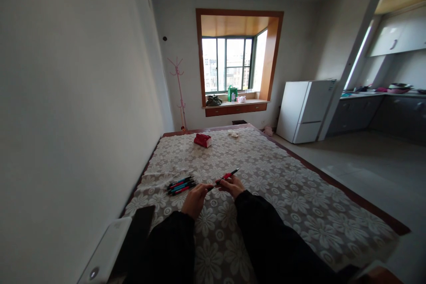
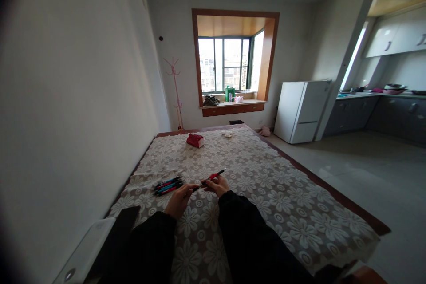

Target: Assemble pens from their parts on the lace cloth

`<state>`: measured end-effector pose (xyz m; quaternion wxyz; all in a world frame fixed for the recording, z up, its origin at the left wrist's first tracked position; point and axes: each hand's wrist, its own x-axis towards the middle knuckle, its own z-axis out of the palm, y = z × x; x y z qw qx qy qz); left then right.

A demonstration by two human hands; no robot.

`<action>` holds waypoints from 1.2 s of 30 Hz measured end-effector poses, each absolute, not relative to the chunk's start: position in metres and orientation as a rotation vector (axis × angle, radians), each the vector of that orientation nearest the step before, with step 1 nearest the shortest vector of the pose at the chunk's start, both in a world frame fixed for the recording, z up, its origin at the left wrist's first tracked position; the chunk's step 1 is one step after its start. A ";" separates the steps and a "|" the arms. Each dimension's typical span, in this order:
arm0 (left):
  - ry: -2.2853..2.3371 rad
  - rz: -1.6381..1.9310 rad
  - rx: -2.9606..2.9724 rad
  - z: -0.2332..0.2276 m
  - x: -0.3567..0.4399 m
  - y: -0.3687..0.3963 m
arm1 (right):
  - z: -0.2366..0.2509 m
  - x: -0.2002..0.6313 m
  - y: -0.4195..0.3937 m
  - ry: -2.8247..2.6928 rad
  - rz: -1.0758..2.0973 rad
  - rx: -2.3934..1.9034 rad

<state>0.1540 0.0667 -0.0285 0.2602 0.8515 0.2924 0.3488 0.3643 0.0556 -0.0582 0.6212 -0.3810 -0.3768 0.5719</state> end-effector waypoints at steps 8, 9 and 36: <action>0.774 0.935 2.264 -0.025 0.154 0.066 | -0.052 0.359 0.050 -0.872 1.288 -0.878; 0.774 0.940 2.263 -0.025 0.154 0.066 | -0.050 0.359 0.050 -0.869 1.280 -0.876; 0.769 0.941 2.268 -0.027 0.154 0.068 | -0.049 0.358 0.048 -0.837 1.286 -0.901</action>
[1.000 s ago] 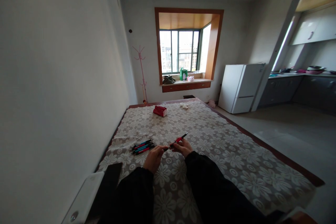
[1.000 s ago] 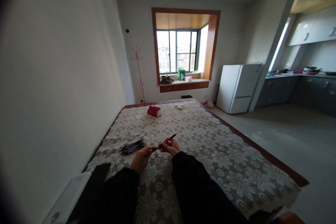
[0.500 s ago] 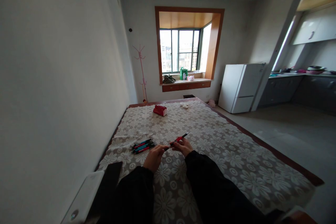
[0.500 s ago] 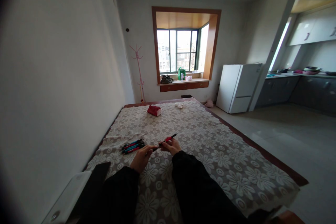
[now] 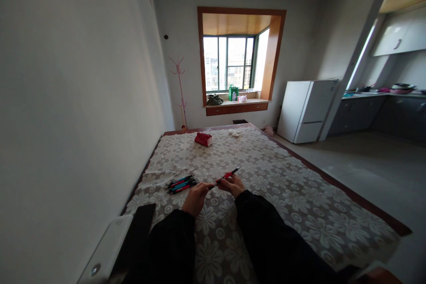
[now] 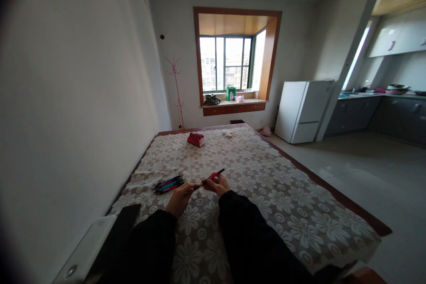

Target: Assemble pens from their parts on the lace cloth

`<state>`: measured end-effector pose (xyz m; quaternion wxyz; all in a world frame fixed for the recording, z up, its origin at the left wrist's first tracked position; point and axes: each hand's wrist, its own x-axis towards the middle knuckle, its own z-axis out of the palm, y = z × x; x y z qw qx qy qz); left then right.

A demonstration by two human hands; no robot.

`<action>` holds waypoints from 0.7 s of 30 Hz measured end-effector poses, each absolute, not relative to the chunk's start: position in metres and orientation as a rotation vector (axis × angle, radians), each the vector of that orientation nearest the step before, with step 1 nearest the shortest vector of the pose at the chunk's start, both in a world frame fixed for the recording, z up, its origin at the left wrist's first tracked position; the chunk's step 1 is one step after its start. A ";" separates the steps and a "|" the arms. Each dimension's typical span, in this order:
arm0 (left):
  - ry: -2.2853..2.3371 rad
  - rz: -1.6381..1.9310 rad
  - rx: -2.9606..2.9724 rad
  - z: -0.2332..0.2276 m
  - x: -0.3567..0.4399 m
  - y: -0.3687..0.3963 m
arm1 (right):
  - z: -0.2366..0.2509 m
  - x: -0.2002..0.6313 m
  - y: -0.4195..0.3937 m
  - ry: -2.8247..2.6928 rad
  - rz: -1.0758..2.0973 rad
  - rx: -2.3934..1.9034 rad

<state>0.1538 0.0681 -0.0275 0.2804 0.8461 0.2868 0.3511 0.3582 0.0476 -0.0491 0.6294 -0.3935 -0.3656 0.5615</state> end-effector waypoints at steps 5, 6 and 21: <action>0.772 0.936 2.257 -0.029 0.154 0.068 | -0.053 0.358 0.050 -0.846 1.287 -0.915; 0.775 0.942 2.252 -0.029 0.154 0.069 | -0.054 0.358 0.050 -0.845 1.283 -0.918; 0.830 0.945 2.255 -0.033 0.154 0.071 | -0.056 0.350 0.047 -0.866 1.211 -0.918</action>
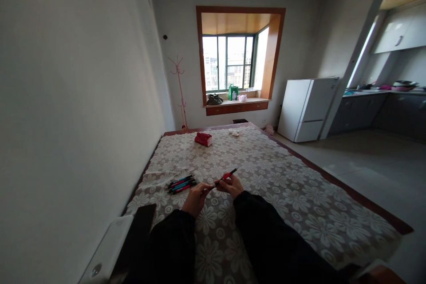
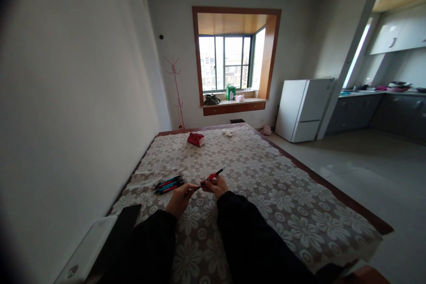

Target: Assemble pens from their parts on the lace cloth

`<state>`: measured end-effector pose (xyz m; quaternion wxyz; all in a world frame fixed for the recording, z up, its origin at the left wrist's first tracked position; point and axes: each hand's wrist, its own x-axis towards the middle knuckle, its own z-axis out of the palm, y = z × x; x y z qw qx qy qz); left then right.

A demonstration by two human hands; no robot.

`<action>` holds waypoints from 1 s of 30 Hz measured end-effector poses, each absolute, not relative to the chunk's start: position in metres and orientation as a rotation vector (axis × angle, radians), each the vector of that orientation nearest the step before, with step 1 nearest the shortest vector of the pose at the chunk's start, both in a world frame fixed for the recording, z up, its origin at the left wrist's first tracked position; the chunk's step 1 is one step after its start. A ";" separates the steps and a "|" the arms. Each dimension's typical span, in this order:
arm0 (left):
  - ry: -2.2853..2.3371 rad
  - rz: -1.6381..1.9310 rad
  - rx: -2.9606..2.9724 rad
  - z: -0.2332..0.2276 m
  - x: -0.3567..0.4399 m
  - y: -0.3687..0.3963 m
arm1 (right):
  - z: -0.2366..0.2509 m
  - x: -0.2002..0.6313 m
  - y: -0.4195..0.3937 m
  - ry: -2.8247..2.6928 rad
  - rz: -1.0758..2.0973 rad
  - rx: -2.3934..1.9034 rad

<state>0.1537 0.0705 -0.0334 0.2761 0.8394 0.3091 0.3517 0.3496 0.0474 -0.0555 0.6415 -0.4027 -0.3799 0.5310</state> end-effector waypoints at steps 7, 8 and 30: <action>0.861 0.958 2.238 -0.033 0.154 0.070 | -0.060 0.349 0.052 -0.862 1.224 -0.927; 0.864 0.960 2.239 -0.033 0.154 0.070 | -0.059 0.350 0.052 -0.848 1.232 -0.926; 1.050 1.031 2.198 -0.029 0.154 0.069 | -0.057 0.394 0.061 -1.446 0.501 -1.463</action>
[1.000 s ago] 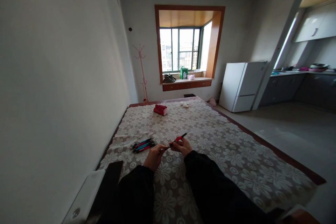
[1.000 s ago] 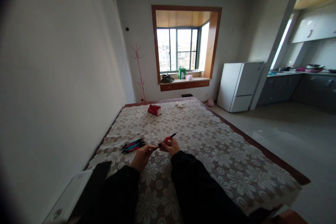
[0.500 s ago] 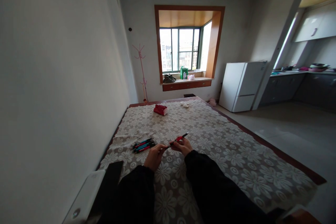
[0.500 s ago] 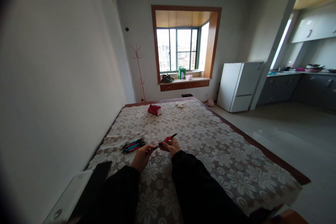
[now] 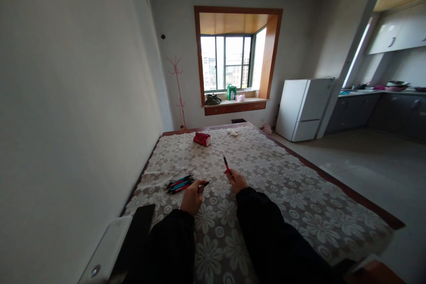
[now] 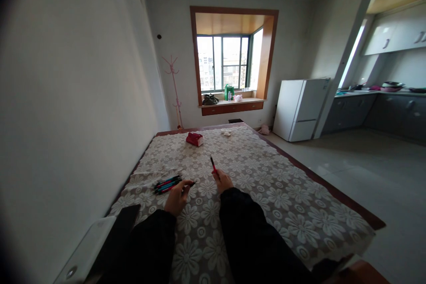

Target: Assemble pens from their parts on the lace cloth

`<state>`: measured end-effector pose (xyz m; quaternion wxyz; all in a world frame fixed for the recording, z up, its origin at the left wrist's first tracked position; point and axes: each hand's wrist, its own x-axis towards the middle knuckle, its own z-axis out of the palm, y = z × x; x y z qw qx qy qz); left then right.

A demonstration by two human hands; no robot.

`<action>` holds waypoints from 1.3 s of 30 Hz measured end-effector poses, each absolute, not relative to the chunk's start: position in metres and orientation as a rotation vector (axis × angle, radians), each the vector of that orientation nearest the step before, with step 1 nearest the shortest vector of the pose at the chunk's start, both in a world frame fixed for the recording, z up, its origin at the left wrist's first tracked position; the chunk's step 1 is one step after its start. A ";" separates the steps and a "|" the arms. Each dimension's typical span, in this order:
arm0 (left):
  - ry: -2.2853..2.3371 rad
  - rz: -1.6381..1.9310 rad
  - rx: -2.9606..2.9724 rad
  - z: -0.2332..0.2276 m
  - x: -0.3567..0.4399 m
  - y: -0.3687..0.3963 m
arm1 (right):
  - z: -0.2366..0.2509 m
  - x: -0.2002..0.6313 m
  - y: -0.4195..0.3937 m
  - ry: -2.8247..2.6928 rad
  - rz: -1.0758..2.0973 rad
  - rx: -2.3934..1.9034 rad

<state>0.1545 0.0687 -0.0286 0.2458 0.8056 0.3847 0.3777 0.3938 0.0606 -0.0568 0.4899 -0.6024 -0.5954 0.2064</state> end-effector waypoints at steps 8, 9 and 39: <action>1.056 1.153 2.032 -0.029 0.154 0.073 | -0.040 0.488 0.082 -1.914 0.002 -2.081; 1.041 1.180 1.979 -0.031 0.154 0.075 | -0.040 0.497 0.085 -1.882 -0.010 -2.120; 1.010 0.893 2.165 -0.023 0.154 0.067 | -0.038 0.356 0.038 -2.286 -0.079 -1.578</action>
